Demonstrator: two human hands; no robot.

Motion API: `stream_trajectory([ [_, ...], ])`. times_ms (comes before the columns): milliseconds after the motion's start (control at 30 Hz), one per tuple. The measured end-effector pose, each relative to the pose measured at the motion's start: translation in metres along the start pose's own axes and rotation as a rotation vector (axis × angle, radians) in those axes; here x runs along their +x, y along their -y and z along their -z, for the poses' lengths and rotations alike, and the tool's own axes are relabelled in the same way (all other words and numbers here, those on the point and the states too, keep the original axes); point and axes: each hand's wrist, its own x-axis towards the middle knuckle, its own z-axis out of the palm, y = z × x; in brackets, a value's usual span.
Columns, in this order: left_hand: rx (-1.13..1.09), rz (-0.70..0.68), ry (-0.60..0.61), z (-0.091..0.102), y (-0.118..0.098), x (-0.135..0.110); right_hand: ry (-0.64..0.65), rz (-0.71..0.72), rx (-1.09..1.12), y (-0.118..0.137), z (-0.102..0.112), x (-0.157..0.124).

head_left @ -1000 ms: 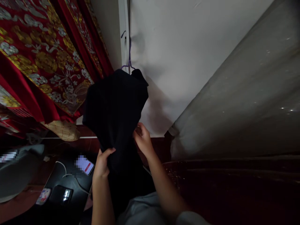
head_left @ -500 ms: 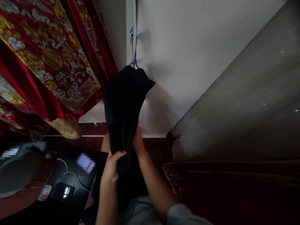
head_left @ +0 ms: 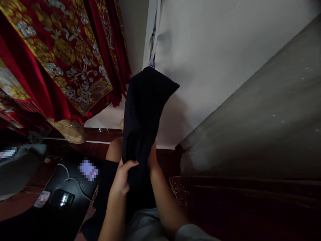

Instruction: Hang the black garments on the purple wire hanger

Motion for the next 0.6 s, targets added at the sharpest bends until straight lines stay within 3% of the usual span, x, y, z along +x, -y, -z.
stream_trajectory([
  [67, -0.029, -0.167, -0.151, 0.009, -0.008, 0.007, -0.108, -0.007, 0.034, -0.004, 0.008, 0.001],
  [167, -0.022, -0.793, -0.436, 0.02, -0.022, 0.019, -0.188, -0.035, 0.111, -0.001, 0.02, 0.002],
  [233, 0.042, -1.133, -0.514, 0.02, -0.021, 0.023, -0.176, -0.038, 0.136, 0.007, 0.025, 0.001],
  [267, 0.099, -1.186, -0.49, 0.018, -0.017, 0.023, -0.155, -0.042, 0.139, 0.013, 0.025, 0.0],
  [300, 0.173, -1.163, -0.411, 0.014, -0.012, 0.023, -0.121, -0.057, 0.142, 0.019, 0.025, -0.001],
  [433, 0.467, -0.834, 0.111, -0.011, 0.017, 0.027, 0.091, -0.162, 0.174, 0.041, 0.026, -0.01],
  [500, 0.502, -0.805, 0.191, -0.022, 0.025, 0.033, 0.148, -0.201, 0.18, 0.045, 0.03, -0.014],
  [600, 0.538, -0.86, 0.187, -0.03, 0.026, 0.042, 0.186, -0.289, 0.273, 0.047, 0.038, -0.005],
])
